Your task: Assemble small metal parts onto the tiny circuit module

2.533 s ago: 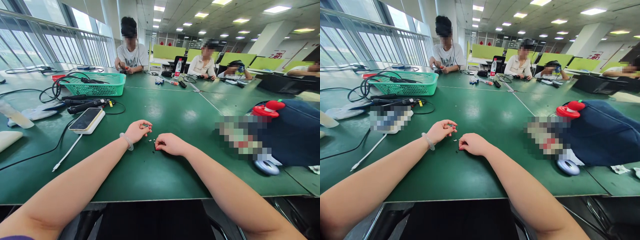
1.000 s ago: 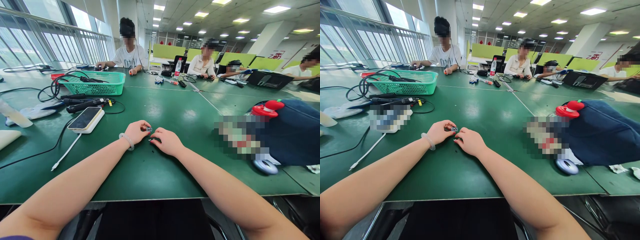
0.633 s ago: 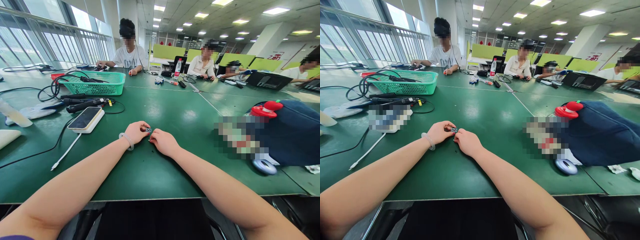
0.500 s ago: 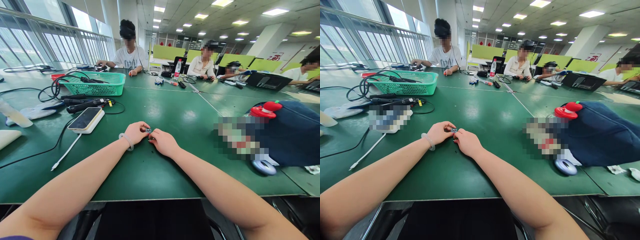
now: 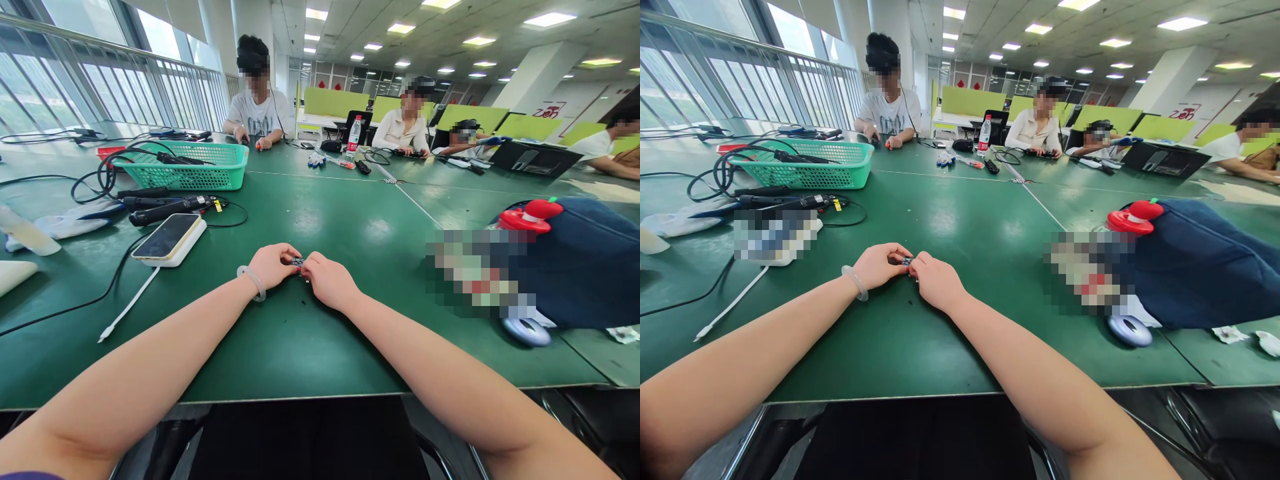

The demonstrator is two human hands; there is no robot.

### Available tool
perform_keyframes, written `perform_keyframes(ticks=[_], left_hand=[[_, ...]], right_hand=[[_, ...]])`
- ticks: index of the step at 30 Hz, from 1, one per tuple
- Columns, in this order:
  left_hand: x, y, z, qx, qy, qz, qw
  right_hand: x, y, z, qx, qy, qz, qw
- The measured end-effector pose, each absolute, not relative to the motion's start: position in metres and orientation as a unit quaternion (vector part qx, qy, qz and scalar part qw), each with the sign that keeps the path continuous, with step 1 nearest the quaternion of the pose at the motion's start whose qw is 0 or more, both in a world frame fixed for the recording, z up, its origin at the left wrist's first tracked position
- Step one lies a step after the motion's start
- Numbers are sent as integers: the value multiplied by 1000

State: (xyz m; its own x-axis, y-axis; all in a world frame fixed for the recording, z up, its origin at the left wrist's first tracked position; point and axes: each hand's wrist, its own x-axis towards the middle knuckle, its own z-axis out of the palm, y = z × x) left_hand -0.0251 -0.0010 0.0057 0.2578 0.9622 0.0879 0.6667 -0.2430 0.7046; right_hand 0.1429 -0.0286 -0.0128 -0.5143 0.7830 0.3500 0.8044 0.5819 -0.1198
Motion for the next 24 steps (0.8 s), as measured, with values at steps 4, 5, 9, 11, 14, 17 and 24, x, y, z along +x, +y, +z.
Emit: perform_keyframes(ticks=[4,5,9,11,14,17,24], left_hand=[[-23,-3,5,745,525,275,307],[-22,-3,5,741,518,281,322],[-20,-4,4,717,487,306,393],[-20,-4,4,705,476,313,423],[-20,-4,4,690,468,321,450],[-20,-3,4,685,469,329,450],[-24,-1,5,680,510,330,412]], right_hand=[[146,-27,-11,-480,-832,-24,278],[146,-27,-11,-482,-827,-21,289],[146,-28,-11,-483,-823,-25,297],[146,-28,-11,-481,-824,-37,297],[145,-29,-10,-476,-825,-40,302],[146,-31,-7,-479,-816,-13,323],[161,-30,4,-432,-852,103,277]])
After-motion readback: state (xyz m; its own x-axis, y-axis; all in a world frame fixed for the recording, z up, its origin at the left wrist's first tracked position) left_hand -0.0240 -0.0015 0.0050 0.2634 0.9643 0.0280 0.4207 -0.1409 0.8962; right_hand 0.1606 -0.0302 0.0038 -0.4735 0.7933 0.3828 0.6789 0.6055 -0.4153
